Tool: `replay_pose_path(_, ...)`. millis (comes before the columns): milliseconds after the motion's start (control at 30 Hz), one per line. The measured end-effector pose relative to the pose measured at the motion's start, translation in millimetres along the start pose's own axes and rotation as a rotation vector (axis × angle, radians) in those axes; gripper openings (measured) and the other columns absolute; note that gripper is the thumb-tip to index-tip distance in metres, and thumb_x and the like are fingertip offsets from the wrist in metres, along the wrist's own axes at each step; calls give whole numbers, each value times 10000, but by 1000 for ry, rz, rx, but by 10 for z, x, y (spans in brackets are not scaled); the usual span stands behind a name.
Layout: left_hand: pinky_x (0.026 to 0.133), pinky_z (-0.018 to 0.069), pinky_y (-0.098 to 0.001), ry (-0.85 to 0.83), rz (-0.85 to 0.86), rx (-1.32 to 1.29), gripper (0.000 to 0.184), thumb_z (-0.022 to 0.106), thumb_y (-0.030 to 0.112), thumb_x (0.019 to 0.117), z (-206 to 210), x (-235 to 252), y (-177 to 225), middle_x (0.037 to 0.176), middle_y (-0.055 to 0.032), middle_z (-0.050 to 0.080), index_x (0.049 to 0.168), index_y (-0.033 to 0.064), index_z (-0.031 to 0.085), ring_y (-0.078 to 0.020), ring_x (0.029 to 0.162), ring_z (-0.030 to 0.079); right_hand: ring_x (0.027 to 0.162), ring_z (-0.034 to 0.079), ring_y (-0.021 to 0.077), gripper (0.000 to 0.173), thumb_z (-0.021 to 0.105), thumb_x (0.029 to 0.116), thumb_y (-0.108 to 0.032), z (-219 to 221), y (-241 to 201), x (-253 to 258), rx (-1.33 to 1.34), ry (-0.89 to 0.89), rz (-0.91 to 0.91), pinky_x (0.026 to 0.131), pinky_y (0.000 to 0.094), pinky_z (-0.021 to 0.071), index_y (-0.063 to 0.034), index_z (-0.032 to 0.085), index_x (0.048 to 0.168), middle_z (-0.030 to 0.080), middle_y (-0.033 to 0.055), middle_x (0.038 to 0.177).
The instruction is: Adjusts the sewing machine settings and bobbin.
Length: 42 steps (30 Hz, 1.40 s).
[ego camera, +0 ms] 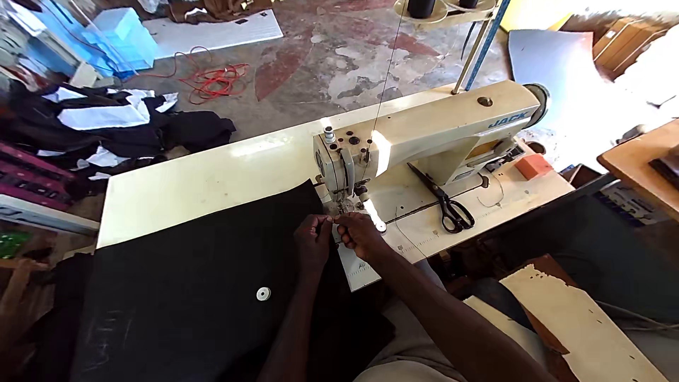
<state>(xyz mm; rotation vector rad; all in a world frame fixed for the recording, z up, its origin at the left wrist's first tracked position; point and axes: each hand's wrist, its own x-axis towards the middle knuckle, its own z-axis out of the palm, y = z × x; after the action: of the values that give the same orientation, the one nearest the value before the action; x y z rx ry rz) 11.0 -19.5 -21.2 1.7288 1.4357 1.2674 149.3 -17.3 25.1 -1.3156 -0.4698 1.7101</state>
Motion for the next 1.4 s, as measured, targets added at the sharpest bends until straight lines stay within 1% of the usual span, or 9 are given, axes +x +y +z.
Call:
replay_pose_path(333, 677, 563, -362, 8, -8, 87, 189, 594, 220, 1047, 0, 8, 24, 875, -56, 683, 1043, 70, 708, -143, 725, 643, 418, 439, 56, 124, 564, 1047, -173, -56, 3, -12, -1, 10, 21, 365, 186, 349, -53, 588, 1030, 522, 2, 609)
replay_pose_path(600, 677, 570, -341, 49, -34, -2, 199, 576, 228, 1050, 5, 6, 3, 887, -51, 693, 1074, 74, 700, -130, 738, 653, 431, 442, 47, 152, 546, 1055, -186, -145, -2, 0, 53, -48, 26, 377, 182, 351, -46, 603, 1068, 536, -4, 624)
replay_pose_path(667, 690, 574, -321, 34, -25, -38, 197, 597, 226, 1042, 7, 10, 4, 926, -48, 703, 1120, 78, 701, -120, 759, 658, 437, 451, 49, 153, 551, 1052, -183, -167, 0, 2, 50, -66, 16, 380, 183, 357, -42, 611, 1061, 545, 2, 632)
replay_pose_path(733, 732, 581, -324, -20, 2, -41, 249, 624, 234, 1027, 5, 14, 16, 1004, -49, 715, 1217, 89, 695, -115, 805, 668, 437, 453, 52, 148, 556, 1048, -178, -170, -5, -2, 41, -65, 9, 377, 183, 361, -41, 615, 1055, 546, 6, 635)
replay_pose_path(767, 740, 583, -328, -41, 19, -23, 246, 639, 234, 1019, 9, 18, 18, 1018, -45, 711, 1213, 96, 703, -113, 813, 667, 438, 454, 52, 142, 563, 1045, -175, -165, -9, -8, 33, -61, 7, 378, 183, 359, -43, 615, 1048, 547, 6, 635)
replay_pose_path(867, 727, 585, -314, -49, 50, 26, 143, 660, 201, 1003, 22, 30, 5, 979, -26, 695, 1069, 101, 739, -97, 799, 664, 437, 453, 55, 133, 579, 1041, -175, -144, -10, -12, 6, -53, 4, 379, 183, 358, -46, 612, 1048, 541, 8, 632)
replay_pose_path(933, 740, 588, -304, -22, 60, 29, 121, 664, 170, 982, 39, 53, -25, 950, -21, 710, 1019, 88, 745, -86, 800, 671, 438, 462, 59, 145, 587, 1041, -187, -140, 7, 5, -18, -59, -7, 381, 189, 362, -45, 611, 1049, 551, 14, 629)
replay_pose_path(1167, 707, 587, -332, -29, 11, 36, 97, 664, 146, 990, 19, 17, 38, 951, -31, 715, 1031, 90, 732, -107, 773, 672, 448, 471, 58, 137, 574, 1047, -179, -140, 16, -7, -41, -76, -22, 389, 191, 373, -45, 602, 1035, 556, 14, 637)
replay_pose_path(1400, 618, 550, -291, -8, 10, -4, 67, 669, 132, 972, 4, 7, 30, 875, -13, 698, 999, 92, 715, -93, 690, 633, 432, 457, 60, 98, 563, 1040, -148, -134, 16, -4, -43, -51, -9, 375, 188, 366, -52, 578, 1023, 540, 17, 632)
